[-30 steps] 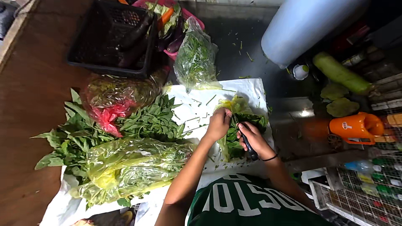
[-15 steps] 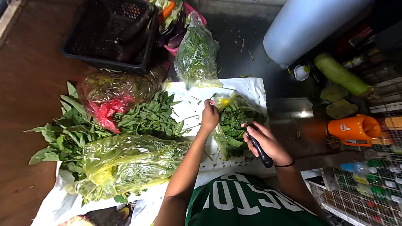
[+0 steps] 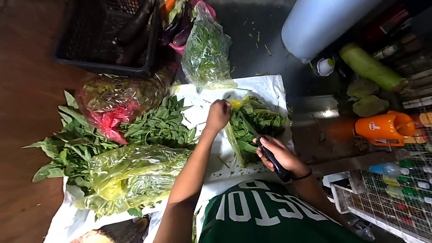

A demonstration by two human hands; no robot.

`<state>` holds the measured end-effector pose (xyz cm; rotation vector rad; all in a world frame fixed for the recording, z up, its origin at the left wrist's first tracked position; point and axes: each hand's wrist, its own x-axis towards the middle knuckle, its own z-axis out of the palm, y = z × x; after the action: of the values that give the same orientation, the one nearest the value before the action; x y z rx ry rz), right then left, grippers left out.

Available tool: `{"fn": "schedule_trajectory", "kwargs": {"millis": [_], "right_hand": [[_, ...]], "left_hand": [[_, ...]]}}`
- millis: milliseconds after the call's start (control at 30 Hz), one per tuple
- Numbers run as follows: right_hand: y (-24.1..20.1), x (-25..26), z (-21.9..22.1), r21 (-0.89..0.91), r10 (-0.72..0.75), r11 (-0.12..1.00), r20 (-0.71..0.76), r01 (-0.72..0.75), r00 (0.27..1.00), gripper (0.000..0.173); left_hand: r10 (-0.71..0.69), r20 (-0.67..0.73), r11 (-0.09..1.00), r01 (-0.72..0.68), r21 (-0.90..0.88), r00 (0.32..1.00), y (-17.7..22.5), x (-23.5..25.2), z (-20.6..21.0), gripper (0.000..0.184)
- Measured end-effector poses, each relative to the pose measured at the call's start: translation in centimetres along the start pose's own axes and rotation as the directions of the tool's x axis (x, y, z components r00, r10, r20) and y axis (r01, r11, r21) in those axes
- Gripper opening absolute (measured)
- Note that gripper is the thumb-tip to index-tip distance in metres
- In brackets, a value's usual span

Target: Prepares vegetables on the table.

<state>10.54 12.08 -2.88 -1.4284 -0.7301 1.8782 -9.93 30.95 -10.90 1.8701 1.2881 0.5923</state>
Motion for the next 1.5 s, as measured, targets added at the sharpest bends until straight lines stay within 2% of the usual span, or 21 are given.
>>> {"fn": "schedule_trajectory", "kwargs": {"millis": [333,533,767,867,1100,1233,1300,1400,1500], "right_hand": [[0.9,0.8,1.3,0.098,-0.001,0.995,-0.068,0.007,0.998,0.043],[1.4,0.5,1.3,0.113,-0.028,0.993,-0.072,0.036,0.997,0.043],[2.1,-1.4,2.0,0.056,-0.042,0.997,-0.028,0.044,0.999,0.044],[2.6,-1.7,2.0,0.072,-0.097,0.993,0.001,0.097,0.995,0.044],[2.8,-1.6,1.0,0.14,-0.174,0.978,0.152,0.153,0.973,0.047],[2.7,-0.9,1.1,0.232,-0.184,0.964,0.23,0.13,0.956,0.046],[2.1,-0.1,1.4,0.236,-0.205,0.96,0.218,0.152,0.954,0.044],[0.6,0.5,0.9,0.189,-0.259,0.956,0.18,0.225,0.949,0.047],[-1.2,-0.9,-0.7,0.133,-0.302,0.95,0.14,0.284,0.943,0.052]], "left_hand": [[0.116,-0.105,0.993,-0.118,-0.015,0.988,2.6,-2.1,0.1,0.014],[0.155,-0.162,0.985,-0.166,-0.056,0.975,5.8,-6.2,0.6,0.011],[0.14,-0.221,0.981,-0.165,-0.101,0.965,6.8,-10.0,2.0,0.014],[0.131,-0.253,0.978,-0.167,-0.126,0.959,6.8,-11.3,2.4,0.015],[0.122,-0.382,0.97,-0.192,-0.15,0.916,6.7,-14.0,1.9,0.018],[0.196,-0.331,0.957,-0.254,-0.142,0.923,7.4,-15.4,1.9,0.019],[0.227,-0.308,0.945,-0.285,-0.159,0.924,8.0,-15.9,2.6,0.018],[0.182,-0.353,0.945,-0.263,-0.196,0.917,7.8,-16.3,3.3,0.017],[0.033,-0.401,0.949,-0.154,-0.274,0.915,5.8,-16.2,3.1,0.017]]}}
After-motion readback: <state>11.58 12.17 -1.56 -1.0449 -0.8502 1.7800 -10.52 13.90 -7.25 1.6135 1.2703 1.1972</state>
